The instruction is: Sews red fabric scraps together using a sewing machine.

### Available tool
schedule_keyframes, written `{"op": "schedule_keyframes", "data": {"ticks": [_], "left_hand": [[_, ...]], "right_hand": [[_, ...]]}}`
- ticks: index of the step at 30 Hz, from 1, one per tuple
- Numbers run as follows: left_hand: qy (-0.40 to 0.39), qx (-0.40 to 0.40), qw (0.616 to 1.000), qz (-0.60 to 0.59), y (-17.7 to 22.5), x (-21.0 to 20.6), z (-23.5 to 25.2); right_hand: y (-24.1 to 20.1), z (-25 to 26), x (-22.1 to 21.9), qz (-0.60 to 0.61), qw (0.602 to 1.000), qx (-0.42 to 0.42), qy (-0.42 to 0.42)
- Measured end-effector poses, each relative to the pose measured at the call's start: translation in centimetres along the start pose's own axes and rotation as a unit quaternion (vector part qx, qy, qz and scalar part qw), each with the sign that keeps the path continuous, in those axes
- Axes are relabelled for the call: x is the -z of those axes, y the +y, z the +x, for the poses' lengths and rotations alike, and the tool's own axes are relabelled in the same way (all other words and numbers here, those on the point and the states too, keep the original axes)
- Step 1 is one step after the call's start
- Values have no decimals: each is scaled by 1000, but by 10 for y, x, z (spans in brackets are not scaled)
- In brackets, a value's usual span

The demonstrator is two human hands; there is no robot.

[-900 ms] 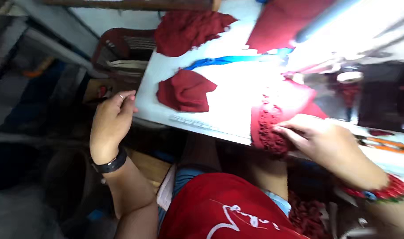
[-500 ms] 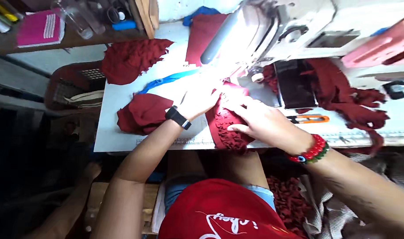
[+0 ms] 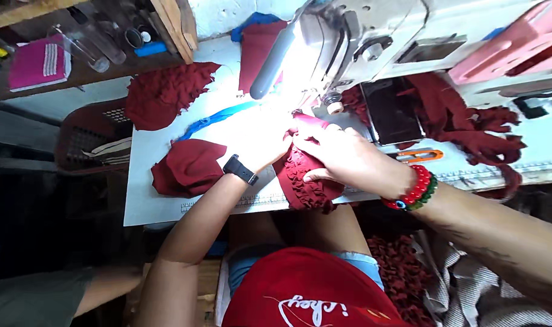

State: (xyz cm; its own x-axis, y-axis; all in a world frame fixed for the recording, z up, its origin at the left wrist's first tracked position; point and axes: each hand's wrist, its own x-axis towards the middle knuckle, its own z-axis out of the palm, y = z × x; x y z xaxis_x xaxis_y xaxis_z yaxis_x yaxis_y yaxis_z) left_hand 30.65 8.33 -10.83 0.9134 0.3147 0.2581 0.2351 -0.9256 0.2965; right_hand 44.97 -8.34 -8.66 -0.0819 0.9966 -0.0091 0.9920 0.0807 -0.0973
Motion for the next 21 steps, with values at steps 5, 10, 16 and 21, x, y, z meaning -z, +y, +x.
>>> {"op": "schedule_keyframes", "data": {"ticks": [5,10,16,21], "left_hand": [[52,41,998,19,8,-8,5],[9,131,991,26,23,-15,15],[24,157,985,-68,0,7,11],[31,72,995,-59,-2,-4,0]], "right_hand": [[2,-2,-3,-6,1000,6,12],[-2,-1,0,-4,1000,-4,-7],[0,-5,-2,10,1000,-4,5],[0,-4,-4,7,1000,8,13]]}}
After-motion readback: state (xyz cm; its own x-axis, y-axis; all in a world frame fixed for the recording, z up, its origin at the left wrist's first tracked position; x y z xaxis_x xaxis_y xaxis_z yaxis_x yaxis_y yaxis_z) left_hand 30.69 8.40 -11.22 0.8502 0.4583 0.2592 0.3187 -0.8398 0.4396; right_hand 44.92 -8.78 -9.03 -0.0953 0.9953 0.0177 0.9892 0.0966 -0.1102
